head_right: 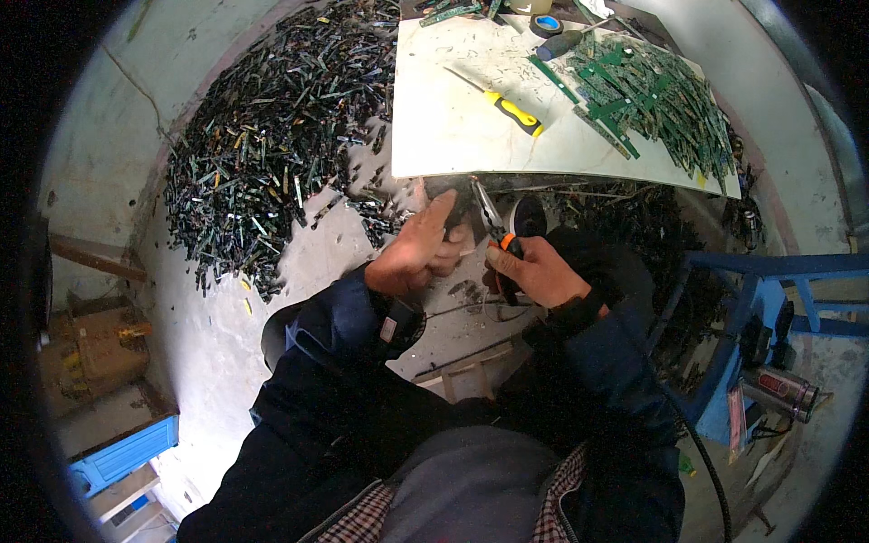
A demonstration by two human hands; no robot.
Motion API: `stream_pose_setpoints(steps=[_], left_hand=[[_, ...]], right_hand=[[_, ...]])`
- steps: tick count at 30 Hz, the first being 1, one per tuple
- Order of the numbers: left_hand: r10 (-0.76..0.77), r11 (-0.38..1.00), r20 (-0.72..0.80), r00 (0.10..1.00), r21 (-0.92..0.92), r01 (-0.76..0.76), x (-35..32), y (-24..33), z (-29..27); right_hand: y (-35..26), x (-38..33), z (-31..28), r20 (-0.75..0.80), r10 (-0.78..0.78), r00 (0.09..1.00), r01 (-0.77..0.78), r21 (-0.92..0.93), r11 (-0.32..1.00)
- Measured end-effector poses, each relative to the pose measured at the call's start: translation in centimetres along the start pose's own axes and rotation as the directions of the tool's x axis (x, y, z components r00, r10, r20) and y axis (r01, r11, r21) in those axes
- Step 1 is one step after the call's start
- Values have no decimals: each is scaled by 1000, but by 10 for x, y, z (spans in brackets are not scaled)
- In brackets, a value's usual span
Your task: The person sits on the floor and uses pliers to strip components from a green circuit board, dropping the pieces onto a large pile. They then switch to a screwdriver to pry off additional parts from the board.
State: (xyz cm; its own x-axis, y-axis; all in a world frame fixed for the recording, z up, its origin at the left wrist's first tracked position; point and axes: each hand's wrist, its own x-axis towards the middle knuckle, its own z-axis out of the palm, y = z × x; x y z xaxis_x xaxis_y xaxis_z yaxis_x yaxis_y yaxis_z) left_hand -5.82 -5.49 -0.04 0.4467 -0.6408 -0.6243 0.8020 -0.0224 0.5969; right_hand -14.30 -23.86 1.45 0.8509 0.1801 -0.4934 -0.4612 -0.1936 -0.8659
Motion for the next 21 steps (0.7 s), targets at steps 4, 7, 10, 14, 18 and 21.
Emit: stream_pose_setpoints(steps=[4, 7, 10, 14, 18, 21], left_hand=[[27, 1000, -11, 1000, 7, -27, -2, 1, 1], [41, 999, -14, 999, 19, -41, -1, -1, 1], [14, 1000, -39, 999, 1, -14, -2, 0, 3], [35, 999, -18, 999, 3, -35, 0, -2, -1], [39, 999, 2, 999, 3, -39, -1, -2, -1], [60, 998, -11, 998, -4, -60, 0, -3, -1]], right_hand=[[-2, 2, -7, 28, 103, 994, -100, -110, 989], [-3, 1, -7, 32, 116, 993, -114, -60, 992], [3, 3, -6, 11, 34, 999, -34, 23, 999], [-6, 1, -5, 107, 99, 989, -114, 147, 982], [-5, 1, -7, 123, 133, 983, -158, 216, 964], [-5, 1, -8, 118, 163, 979, -185, 201, 962]])
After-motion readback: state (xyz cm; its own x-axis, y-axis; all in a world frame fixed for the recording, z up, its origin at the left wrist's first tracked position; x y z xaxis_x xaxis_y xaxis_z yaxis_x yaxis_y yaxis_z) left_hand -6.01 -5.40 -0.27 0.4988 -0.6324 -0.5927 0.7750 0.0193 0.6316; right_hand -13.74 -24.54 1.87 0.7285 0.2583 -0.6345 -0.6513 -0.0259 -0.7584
